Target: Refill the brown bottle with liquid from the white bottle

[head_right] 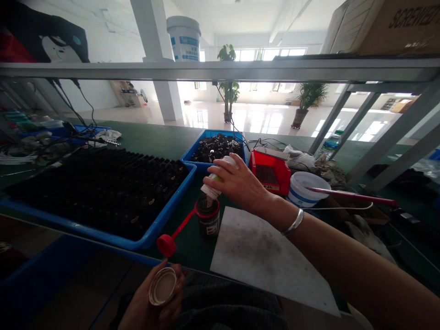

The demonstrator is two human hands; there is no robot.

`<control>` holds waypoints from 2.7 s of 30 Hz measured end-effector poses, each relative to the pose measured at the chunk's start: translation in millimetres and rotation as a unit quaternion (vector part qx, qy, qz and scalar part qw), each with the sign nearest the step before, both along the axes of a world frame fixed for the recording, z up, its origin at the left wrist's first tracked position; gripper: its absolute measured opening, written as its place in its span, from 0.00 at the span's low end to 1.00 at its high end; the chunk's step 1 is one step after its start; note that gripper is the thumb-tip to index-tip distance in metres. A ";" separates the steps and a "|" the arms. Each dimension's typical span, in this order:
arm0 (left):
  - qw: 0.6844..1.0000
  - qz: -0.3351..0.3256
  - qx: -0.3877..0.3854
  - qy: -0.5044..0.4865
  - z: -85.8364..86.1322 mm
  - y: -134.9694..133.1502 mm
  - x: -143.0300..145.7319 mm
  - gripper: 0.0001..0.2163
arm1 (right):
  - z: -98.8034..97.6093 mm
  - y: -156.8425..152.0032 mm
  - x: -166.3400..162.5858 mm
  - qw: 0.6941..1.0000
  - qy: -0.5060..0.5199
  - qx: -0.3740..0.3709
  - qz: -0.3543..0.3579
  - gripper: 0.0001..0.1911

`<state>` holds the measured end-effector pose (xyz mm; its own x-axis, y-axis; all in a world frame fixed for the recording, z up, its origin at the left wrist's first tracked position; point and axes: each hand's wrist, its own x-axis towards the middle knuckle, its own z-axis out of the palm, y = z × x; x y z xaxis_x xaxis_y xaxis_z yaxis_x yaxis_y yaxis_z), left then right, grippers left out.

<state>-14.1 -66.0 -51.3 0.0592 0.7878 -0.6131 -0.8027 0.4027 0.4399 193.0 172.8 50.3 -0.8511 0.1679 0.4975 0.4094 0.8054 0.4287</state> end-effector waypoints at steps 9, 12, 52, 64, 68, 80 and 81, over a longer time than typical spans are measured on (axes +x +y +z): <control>1.000 -0.012 0.025 -0.010 -11.9 -1.8 -5.4 0.15 | 0.1 0.0 -1.2 0.999 0.019 0.029 0.028 0.20; 0.999 -0.012 0.029 -0.018 -9.3 -1.9 -3.9 0.17 | 1.5 -0.9 -1.1 0.999 0.007 0.040 0.026 0.20; 0.999 0.007 -0.038 0.004 11.6 5.1 8.8 0.25 | 9.2 -4.7 -3.8 0.997 -0.017 0.067 0.039 0.21; 0.997 0.021 -0.070 0.020 17.2 6.9 10.2 0.27 | 8.3 -6.4 -4.4 0.997 -0.016 0.053 0.055 0.20; 0.996 0.028 -0.077 0.027 19.6 8.8 10.9 0.26 | 10.1 -7.6 -4.1 0.995 -0.027 0.077 0.055 0.19; 0.999 0.017 -0.037 0.015 12.0 2.6 7.8 0.25 | 10.4 -8.1 -6.5 0.996 -0.020 0.050 0.077 0.21; 0.999 0.017 -0.032 0.015 9.9 2.2 7.0 0.25 | 10.0 -7.8 -6.3 0.996 -0.018 0.037 0.080 0.22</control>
